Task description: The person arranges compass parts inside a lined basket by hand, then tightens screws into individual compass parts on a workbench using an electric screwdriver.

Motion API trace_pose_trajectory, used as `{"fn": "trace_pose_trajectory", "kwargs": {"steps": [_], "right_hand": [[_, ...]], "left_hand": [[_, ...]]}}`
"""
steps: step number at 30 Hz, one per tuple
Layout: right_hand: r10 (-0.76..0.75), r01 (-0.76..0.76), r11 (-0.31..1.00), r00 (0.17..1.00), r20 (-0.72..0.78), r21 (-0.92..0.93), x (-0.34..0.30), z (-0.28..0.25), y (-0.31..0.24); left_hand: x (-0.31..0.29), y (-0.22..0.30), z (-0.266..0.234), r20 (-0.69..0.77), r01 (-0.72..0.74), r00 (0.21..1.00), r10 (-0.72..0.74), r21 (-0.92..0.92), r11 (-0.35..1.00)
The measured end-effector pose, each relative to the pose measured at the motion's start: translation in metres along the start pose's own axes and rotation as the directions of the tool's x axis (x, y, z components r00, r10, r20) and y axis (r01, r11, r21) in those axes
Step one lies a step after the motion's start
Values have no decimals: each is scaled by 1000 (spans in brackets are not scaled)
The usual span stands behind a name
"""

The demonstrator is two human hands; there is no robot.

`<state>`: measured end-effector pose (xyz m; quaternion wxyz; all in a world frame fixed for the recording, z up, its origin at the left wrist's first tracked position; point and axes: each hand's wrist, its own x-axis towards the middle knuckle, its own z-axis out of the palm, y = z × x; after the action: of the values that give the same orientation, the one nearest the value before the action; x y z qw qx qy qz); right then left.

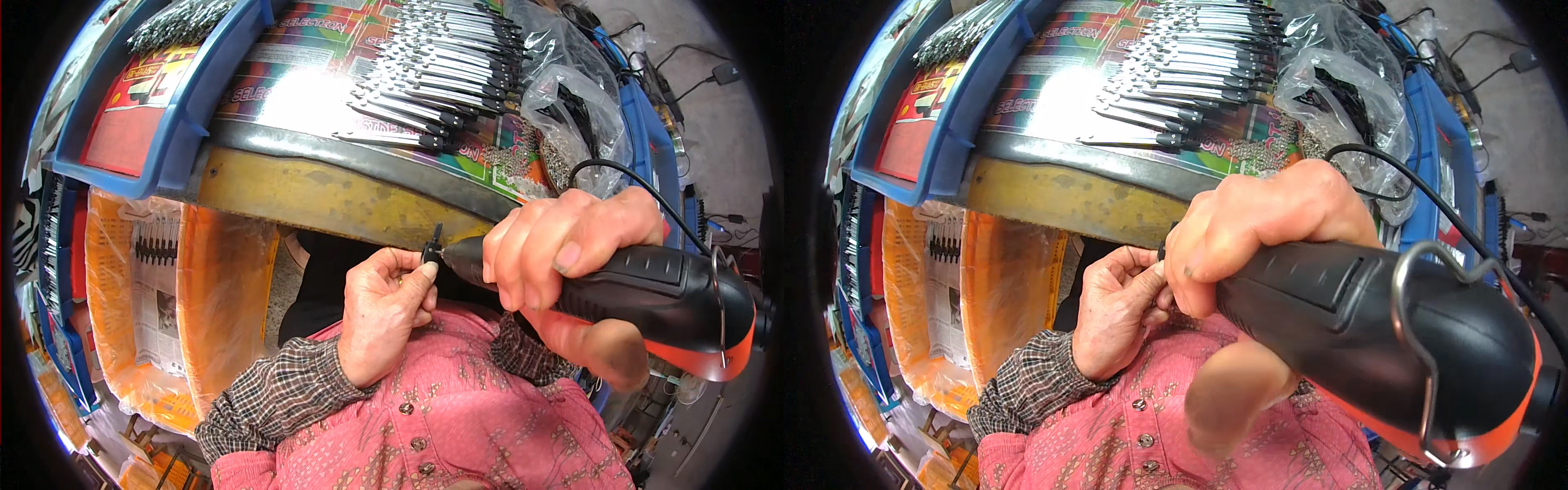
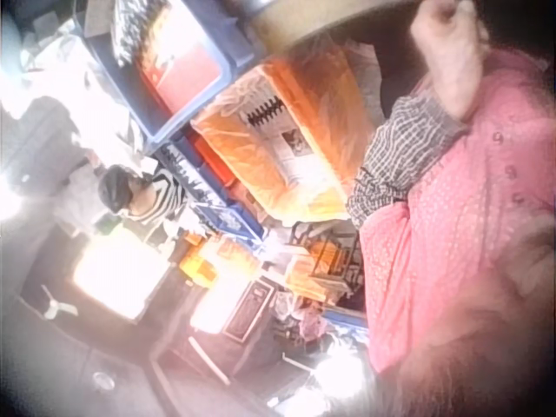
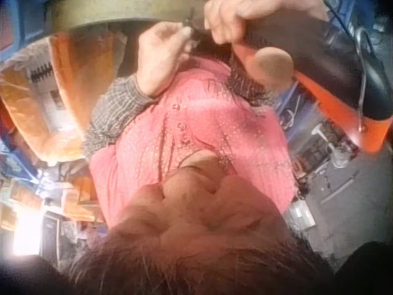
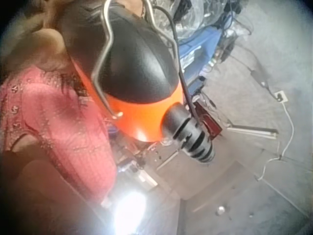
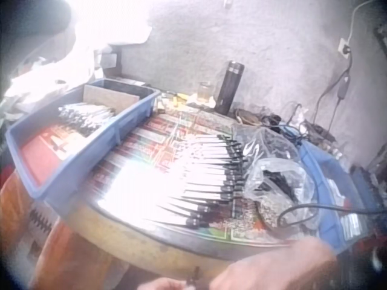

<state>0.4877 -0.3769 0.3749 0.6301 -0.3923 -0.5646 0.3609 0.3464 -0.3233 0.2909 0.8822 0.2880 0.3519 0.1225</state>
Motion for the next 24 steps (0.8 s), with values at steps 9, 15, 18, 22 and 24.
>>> {"fn": "trace_pose_trajectory", "kwargs": {"steps": [9,15,18,22,24], "right_hand": [[-10,9,999,1000,18,40,-1,-6,5],[-105,105,994,994,18,23,-5,-2,9],[-126,128,992,988,84,-20,0,-4,10],[-108,112,993,991,-83,48,-4,1,14],[-173,175,978,985,-22,112,-2,-5,18]], "left_hand": [[-2,2,0,-2,-15,1000,15,56,998],[0,0,-1,13,-25,1000,25,55,998],[-2,3,1,-12,-11,1000,12,87,996],[0,1,-2,7,-25,1000,25,81,996],[0,0,-2,15,-26,1000,25,92,995]]}}
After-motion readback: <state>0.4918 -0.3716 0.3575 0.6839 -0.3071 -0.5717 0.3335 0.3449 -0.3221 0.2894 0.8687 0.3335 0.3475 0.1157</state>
